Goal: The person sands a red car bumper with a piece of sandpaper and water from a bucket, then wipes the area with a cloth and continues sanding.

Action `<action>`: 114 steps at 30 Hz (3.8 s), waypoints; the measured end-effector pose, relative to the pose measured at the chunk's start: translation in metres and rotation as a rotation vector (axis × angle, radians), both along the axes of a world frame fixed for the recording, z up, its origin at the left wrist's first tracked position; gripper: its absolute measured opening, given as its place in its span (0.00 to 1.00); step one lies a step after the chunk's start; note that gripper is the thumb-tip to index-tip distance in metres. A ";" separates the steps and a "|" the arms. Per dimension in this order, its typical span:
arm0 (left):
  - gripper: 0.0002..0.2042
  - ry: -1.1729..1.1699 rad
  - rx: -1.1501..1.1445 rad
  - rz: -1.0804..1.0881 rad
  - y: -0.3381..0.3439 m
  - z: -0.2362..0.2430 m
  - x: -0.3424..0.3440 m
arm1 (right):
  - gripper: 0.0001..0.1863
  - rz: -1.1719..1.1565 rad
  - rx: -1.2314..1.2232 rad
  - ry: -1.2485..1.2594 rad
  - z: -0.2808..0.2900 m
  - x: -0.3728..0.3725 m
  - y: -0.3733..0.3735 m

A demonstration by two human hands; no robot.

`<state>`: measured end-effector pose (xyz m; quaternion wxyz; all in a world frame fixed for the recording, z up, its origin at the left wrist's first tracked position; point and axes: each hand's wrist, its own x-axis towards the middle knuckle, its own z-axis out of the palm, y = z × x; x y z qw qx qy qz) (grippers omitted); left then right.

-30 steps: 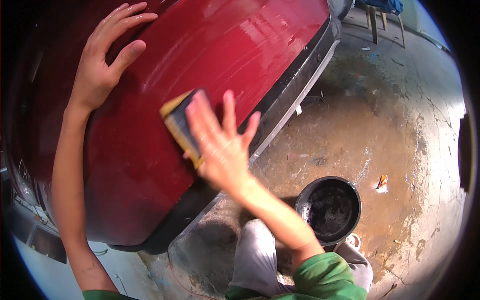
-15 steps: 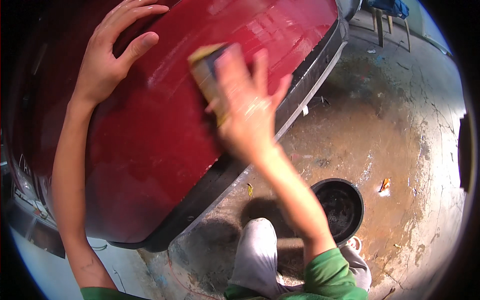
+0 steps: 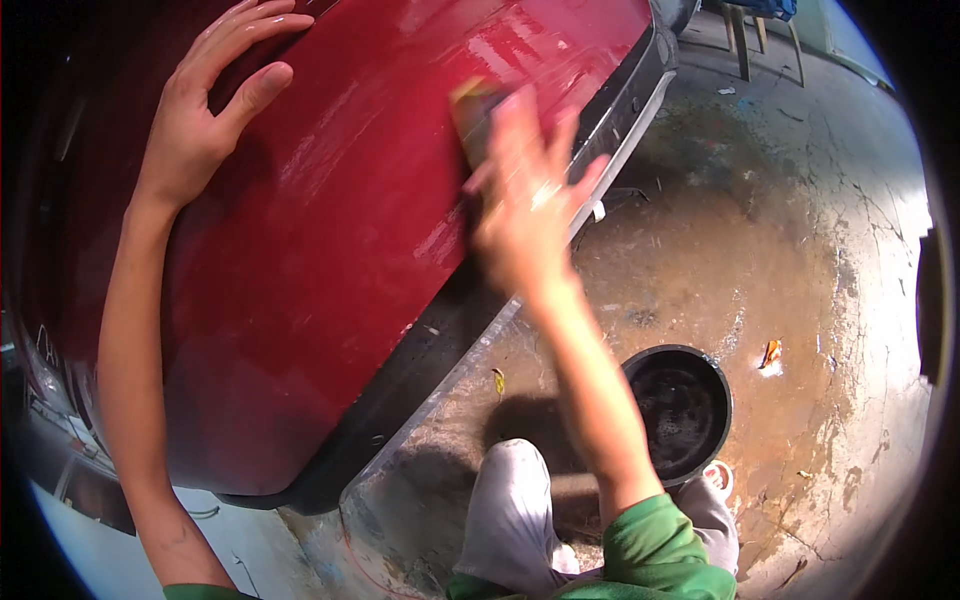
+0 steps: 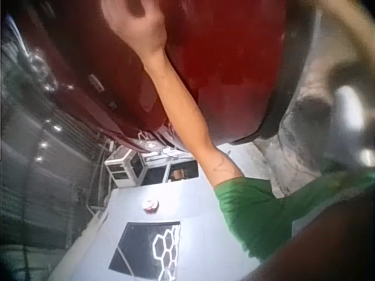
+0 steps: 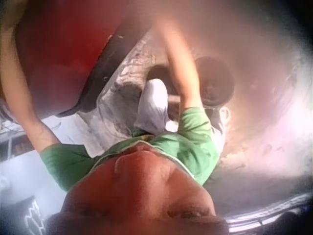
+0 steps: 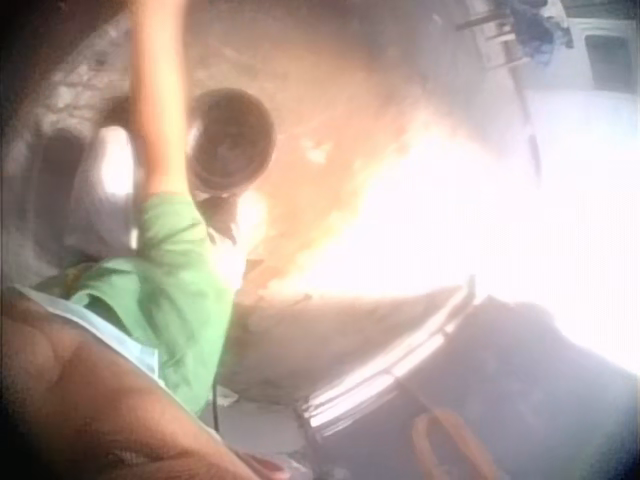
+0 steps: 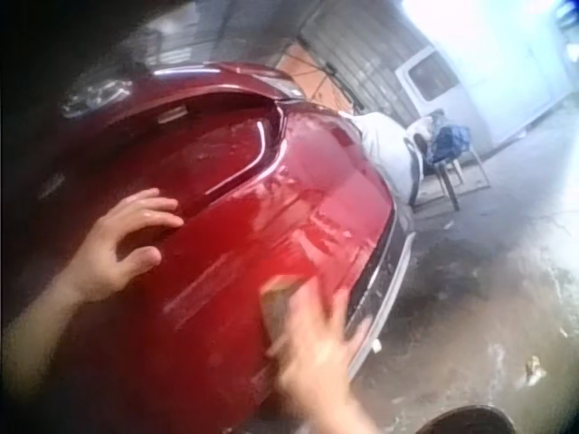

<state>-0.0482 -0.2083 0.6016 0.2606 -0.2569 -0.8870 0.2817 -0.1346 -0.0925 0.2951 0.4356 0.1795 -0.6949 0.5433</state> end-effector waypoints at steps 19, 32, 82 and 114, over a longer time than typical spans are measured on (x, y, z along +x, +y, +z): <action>0.22 -0.019 0.079 -0.036 -0.001 -0.006 -0.013 | 0.38 -0.187 0.084 -0.146 -0.019 -0.015 0.001; 0.24 0.001 0.073 0.009 0.002 -0.003 -0.007 | 0.38 -0.113 0.024 -0.254 -0.011 -0.019 0.007; 0.21 -0.022 0.068 -0.054 0.010 -0.005 -0.010 | 0.35 -0.192 0.008 -0.045 0.041 -0.037 0.013; 0.22 0.057 0.132 0.005 0.018 -0.009 0.001 | 0.37 -0.083 0.018 -0.025 0.061 0.020 -0.022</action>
